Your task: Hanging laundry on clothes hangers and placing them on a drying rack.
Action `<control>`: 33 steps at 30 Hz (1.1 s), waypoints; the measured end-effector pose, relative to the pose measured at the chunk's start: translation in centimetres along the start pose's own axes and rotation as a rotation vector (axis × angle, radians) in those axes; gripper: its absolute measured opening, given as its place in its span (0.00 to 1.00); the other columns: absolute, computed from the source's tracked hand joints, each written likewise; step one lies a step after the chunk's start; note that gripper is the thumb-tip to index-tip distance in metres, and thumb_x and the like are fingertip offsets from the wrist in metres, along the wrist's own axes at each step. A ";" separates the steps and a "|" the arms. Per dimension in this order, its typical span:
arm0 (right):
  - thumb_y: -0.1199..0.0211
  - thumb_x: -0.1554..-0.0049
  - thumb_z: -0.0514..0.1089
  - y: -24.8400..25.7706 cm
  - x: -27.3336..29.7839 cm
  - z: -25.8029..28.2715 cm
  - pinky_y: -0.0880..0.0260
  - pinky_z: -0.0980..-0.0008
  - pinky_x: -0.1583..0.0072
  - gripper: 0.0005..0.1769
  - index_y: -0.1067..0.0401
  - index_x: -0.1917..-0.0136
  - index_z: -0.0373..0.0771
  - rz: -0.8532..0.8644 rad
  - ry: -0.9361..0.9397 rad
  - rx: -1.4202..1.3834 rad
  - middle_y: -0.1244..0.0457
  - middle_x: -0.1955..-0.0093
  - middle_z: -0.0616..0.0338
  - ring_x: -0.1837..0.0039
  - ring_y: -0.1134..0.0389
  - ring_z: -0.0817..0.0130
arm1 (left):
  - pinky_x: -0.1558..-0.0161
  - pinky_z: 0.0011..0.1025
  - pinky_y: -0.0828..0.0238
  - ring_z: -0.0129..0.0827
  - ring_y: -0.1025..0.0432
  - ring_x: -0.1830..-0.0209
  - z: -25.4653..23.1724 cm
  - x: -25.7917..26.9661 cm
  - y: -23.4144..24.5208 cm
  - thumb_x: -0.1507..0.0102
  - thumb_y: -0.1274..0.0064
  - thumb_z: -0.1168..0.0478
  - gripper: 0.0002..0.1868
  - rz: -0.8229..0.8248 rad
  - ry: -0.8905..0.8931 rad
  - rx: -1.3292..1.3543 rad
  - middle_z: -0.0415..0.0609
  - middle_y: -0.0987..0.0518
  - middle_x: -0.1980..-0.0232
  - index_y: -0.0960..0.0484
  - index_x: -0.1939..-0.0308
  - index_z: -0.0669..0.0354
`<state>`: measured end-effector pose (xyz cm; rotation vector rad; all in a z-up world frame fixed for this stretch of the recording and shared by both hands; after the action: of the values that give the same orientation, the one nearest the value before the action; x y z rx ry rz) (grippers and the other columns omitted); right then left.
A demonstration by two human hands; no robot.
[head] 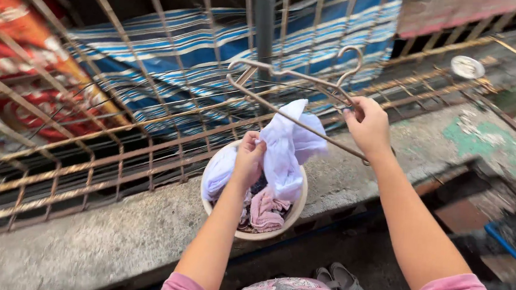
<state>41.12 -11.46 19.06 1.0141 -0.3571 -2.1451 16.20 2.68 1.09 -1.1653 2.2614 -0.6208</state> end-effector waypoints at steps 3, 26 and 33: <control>0.31 0.44 0.46 2.8 1.9 -1.4 0.38 0.67 0.59 0.14 0.23 0.47 0.37 -0.010 -0.147 0.080 0.38 0.66 0.57 0.64 0.39 0.68 | 0.53 0.33 0.21 0.30 0.22 0.55 1.7 0.5 -5.0 0.34 0.49 0.64 0.05 0.086 0.180 0.292 0.43 0.19 0.54 0.27 0.55 0.53; 0.34 0.41 0.44 21.6 32.2 -2.5 0.42 0.71 0.58 0.09 0.26 0.56 0.35 -0.299 -0.776 0.143 0.39 0.66 0.66 0.61 0.44 0.78 | 0.60 0.25 0.33 0.25 0.29 0.61 23.5 23.3 -25.0 0.33 0.54 0.71 0.14 1.062 0.935 -0.137 0.42 0.19 0.56 0.17 0.46 0.64; 0.36 0.42 0.40 28.1 36.7 -2.2 0.35 0.73 0.53 0.07 0.29 0.52 0.34 -0.322 -0.683 0.077 0.36 0.60 0.66 0.56 0.38 0.79 | 0.60 0.21 0.39 0.18 0.35 0.61 21.3 21.9 -32.0 0.38 0.50 0.64 0.22 1.309 0.760 0.024 0.36 0.23 0.55 0.19 0.40 0.64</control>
<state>41.09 -57.18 11.76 0.3553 -0.6311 -2.7568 37.83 -35.84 -0.89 0.8098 2.9037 -0.5211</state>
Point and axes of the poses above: each hand's wrist, its own x-axis away from the middle knuckle, its own y-axis out of the back of the hand, z = x × y, the point moved 5 cm from there along -x, towards the middle knuckle
